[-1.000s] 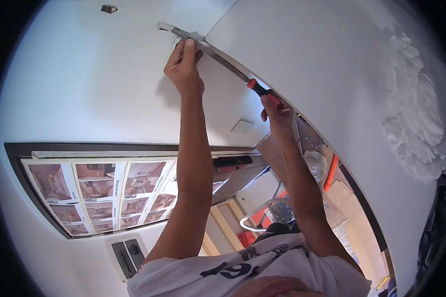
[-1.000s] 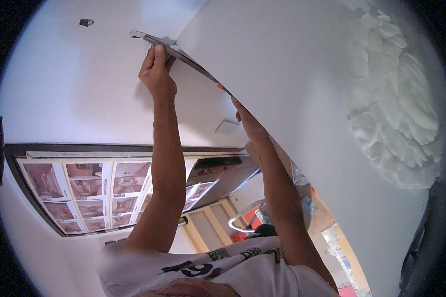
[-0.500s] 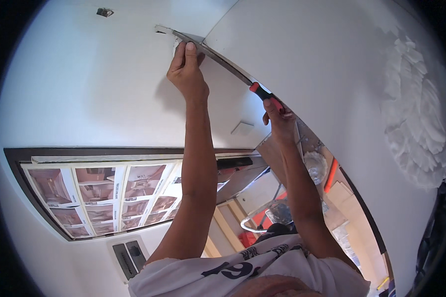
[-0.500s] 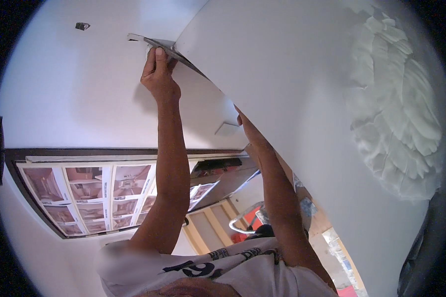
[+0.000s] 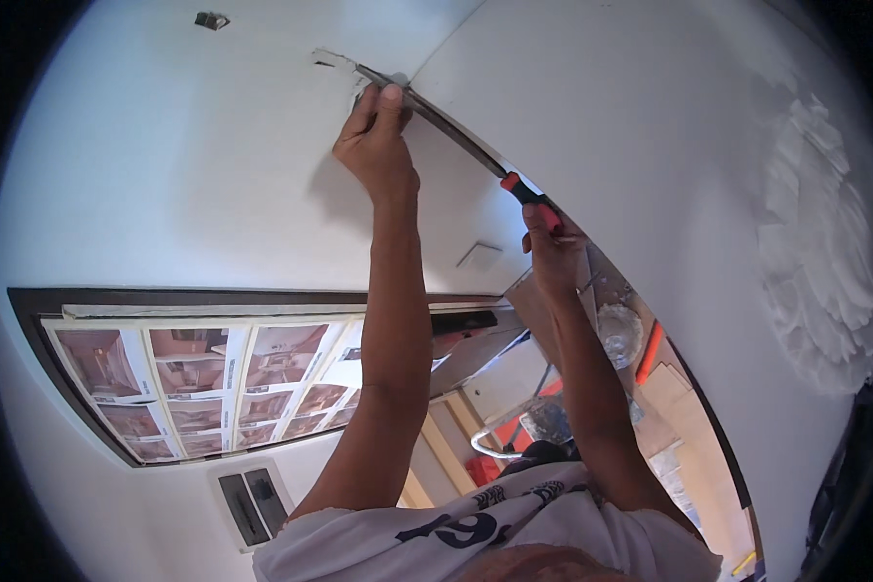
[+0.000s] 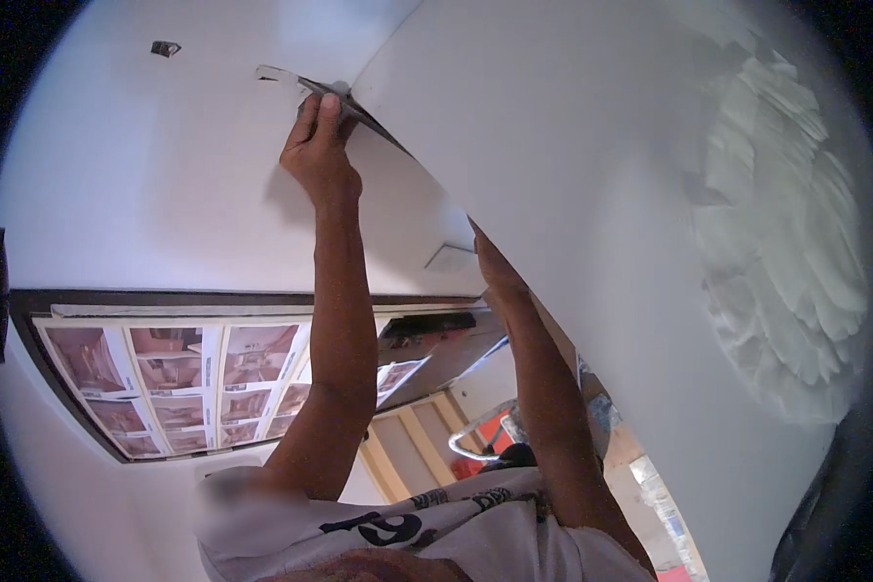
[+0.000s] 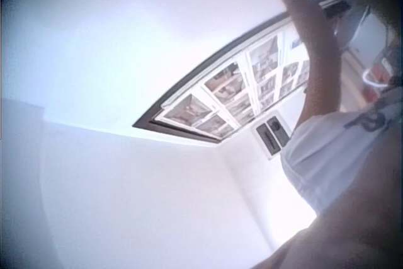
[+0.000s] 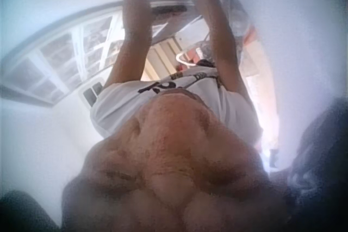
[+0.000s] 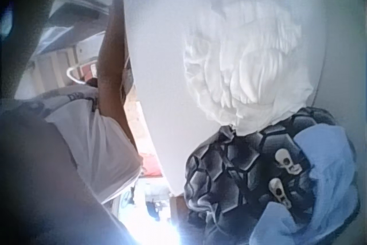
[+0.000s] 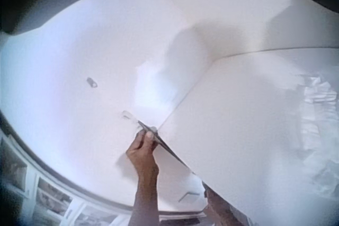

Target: The person uses a screwdriver to tighten screws on a white wall cabinet, then wipes the cabinet surface with a cloth. The person works on the upper cabinet while standing in a room under renovation.

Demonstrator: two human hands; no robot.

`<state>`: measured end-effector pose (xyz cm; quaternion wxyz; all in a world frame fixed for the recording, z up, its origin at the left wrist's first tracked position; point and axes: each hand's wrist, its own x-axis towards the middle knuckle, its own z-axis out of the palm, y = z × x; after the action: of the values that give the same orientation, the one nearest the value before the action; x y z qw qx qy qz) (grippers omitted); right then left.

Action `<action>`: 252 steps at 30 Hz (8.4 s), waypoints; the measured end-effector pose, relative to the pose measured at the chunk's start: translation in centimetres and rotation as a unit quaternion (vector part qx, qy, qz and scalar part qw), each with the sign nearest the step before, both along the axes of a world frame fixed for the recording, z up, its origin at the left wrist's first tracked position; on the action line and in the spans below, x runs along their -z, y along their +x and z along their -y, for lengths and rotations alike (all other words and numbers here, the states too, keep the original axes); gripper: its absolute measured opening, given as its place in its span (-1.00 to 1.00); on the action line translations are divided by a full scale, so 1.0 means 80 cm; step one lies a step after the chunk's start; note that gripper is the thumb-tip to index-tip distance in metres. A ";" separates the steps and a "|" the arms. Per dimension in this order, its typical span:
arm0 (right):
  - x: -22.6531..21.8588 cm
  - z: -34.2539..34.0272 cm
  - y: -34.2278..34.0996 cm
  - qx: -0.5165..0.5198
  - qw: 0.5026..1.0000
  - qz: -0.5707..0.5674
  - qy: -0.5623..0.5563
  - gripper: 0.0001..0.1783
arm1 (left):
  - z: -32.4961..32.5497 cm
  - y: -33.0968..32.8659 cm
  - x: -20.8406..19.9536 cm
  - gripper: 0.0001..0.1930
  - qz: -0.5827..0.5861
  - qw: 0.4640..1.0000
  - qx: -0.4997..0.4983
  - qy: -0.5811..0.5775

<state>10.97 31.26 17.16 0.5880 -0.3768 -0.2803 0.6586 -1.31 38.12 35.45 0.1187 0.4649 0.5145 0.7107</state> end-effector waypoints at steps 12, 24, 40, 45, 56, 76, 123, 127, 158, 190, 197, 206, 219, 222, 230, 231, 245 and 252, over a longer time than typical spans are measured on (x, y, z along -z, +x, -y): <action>-0.012 -0.008 0.023 0.010 0.995 -0.097 -0.003 -0.75 | 0.000 -0.010 -0.007 -0.60 0.008 0.999 0.011 -0.049; 0.015 0.002 0.004 0.015 0.999 -0.043 0.012 -0.74 | 0.003 -0.002 0.010 -0.47 0.028 1.000 0.009 0.001; 0.009 -0.002 0.013 0.006 0.993 -0.113 0.024 -0.68 | 0.001 -0.005 0.004 -0.50 0.052 0.998 0.010 -0.033; 0.019 0.002 0.016 0.006 0.994 -0.103 0.018 -0.65 | 0.000 -0.007 0.012 -0.46 0.028 0.999 0.013 -0.021; 0.026 -0.008 0.004 0.049 0.996 0.003 0.078 -0.73 | 0.006 0.003 0.017 -0.69 0.028 0.998 -0.013 -0.052; 0.030 0.006 0.023 0.008 0.999 -0.017 0.030 -0.72 | 0.009 0.006 0.020 -0.68 0.064 0.996 0.020 -0.066; -0.082 0.013 -0.004 0.001 0.805 0.490 0.336 -0.59 | 0.032 0.001 0.044 -0.77 0.117 0.992 0.011 -0.050; -0.100 0.068 0.049 -0.034 0.763 0.536 0.360 -0.61 | 0.142 -0.001 0.124 -0.65 0.102 0.981 -0.042 -0.160; -0.322 -0.017 0.072 0.024 0.152 0.919 0.363 -0.71 | 0.651 -0.036 0.627 -0.59 -0.063 0.773 -0.053 -0.629; -0.320 -0.041 0.080 0.104 0.052 0.880 0.460 -0.73 | 0.636 -0.018 0.613 -0.66 -0.073 0.735 -0.208 -0.642; -0.313 -0.044 0.078 0.105 0.082 0.878 0.459 -0.71 | 0.631 -0.020 0.614 -0.63 -0.077 0.713 -0.198 -0.668; -0.354 -0.058 0.085 0.203 0.084 0.841 0.494 -0.75 | 0.632 -0.022 0.616 -0.67 -0.082 0.709 -0.199 -0.672; -0.350 -0.073 0.097 0.170 0.118 0.844 0.495 -0.71 | 0.637 -0.021 0.627 -0.86 -0.070 0.767 -0.249 -0.587; -0.382 -0.078 0.107 0.229 0.173 0.799 0.529 -0.72 | 0.642 -0.014 0.634 -0.82 -0.063 0.764 -0.227 -0.601; -0.219 0.091 0.059 -0.036 0.379 0.779 0.499 -0.75 | 0.671 -0.032 0.685 -0.64 -0.151 0.672 -0.169 -0.705; -0.171 0.144 0.087 -0.109 0.440 0.787 0.419 -0.76 | 0.668 -0.032 0.677 -0.70 -0.140 0.707 -0.175 -0.671; 0.427 0.543 0.360 -0.002 0.644 0.732 -0.222 -0.76 | 0.644 -0.023 0.645 -0.78 -0.112 0.729 -0.186 -0.649; 0.432 0.459 0.413 0.127 0.694 0.702 -0.094 -0.75 | 0.652 -0.045 0.675 -0.71 -0.159 0.767 -0.153 -0.603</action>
<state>44.01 -5.47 -17.38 0.2597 -0.8147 -0.4978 0.1446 -4.88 -14.01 -18.53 0.1809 0.3192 0.9129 0.1791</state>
